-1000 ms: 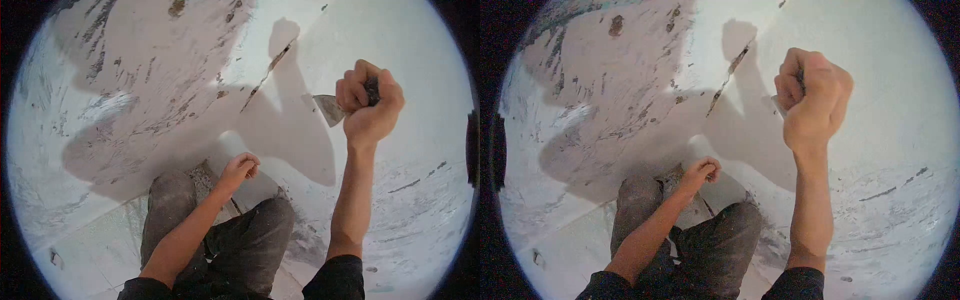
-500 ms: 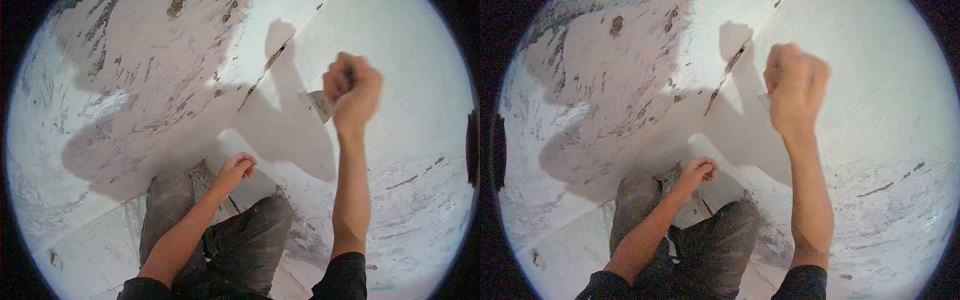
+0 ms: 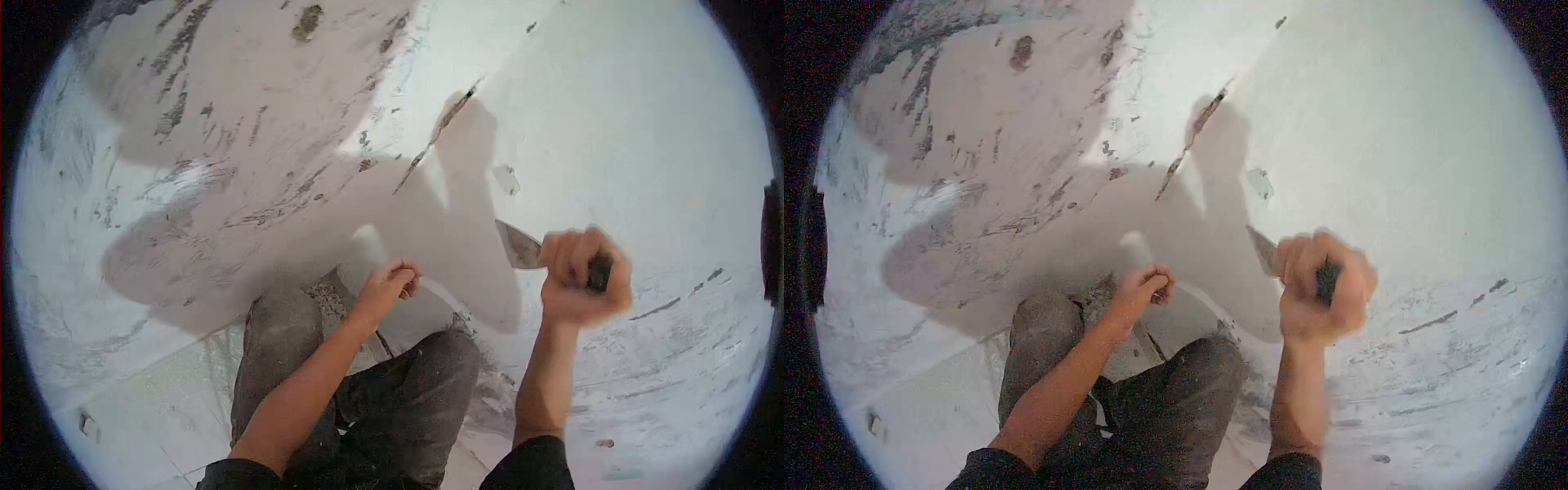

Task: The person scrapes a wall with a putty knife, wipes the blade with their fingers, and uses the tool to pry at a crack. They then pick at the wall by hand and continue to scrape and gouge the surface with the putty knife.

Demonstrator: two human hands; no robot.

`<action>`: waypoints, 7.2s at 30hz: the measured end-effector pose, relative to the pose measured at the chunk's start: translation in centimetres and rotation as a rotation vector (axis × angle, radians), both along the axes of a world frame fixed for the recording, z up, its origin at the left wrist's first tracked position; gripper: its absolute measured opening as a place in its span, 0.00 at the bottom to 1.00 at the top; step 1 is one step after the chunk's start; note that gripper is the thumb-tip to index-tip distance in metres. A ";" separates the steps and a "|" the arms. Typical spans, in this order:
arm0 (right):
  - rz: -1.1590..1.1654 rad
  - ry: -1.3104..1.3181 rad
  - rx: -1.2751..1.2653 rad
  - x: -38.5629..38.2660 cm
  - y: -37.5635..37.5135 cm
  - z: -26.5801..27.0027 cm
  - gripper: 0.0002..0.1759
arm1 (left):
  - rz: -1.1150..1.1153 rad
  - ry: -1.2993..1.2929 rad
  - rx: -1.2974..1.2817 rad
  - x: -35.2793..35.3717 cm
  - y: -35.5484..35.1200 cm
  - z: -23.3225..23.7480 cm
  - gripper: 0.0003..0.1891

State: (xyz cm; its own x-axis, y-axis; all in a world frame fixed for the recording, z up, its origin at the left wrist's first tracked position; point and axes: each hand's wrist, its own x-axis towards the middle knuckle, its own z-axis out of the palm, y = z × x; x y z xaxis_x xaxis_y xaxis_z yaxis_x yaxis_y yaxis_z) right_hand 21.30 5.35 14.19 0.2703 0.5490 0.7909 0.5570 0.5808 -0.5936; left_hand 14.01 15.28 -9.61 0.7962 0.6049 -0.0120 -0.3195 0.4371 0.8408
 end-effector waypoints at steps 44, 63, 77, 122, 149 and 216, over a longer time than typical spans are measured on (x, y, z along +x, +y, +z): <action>0.051 0.603 -0.241 2.8 -5.4 -16.4 0.30 | -0.032 -0.107 -0.059 8.8 3.0 9.5 0.18; 0.278 0.904 -0.297 2.5 -4.3 -11.0 0.29 | -0.090 -0.131 -0.073 9.8 5.5 10.3 0.18; 0.295 0.839 -0.328 1.7 -3.4 -11.7 0.33 | 0.073 -0.068 -0.068 8.6 5.8 9.9 0.14; -0.215 0.335 -0.201 2.7 0.2 -18.5 0.30 | 0.109 0.194 0.464 8.2 6.1 12.6 0.25; -0.249 0.332 -0.080 0.5 0.5 -17.6 0.27 | 0.096 0.127 0.286 7.7 6.0 12.0 0.17; -0.118 0.364 -0.765 0.8 0.5 -24.6 0.31 | -0.123 -0.059 0.212 3.0 1.8 7.2 0.26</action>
State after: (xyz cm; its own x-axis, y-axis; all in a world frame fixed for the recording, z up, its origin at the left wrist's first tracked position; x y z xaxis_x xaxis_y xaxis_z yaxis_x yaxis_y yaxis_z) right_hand 22.05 5.89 -10.42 0.5246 0.8487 0.0669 0.2872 -0.1025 -0.9524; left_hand 17.02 17.06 -2.42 0.8594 0.4879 0.1532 -0.3258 0.2916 0.8994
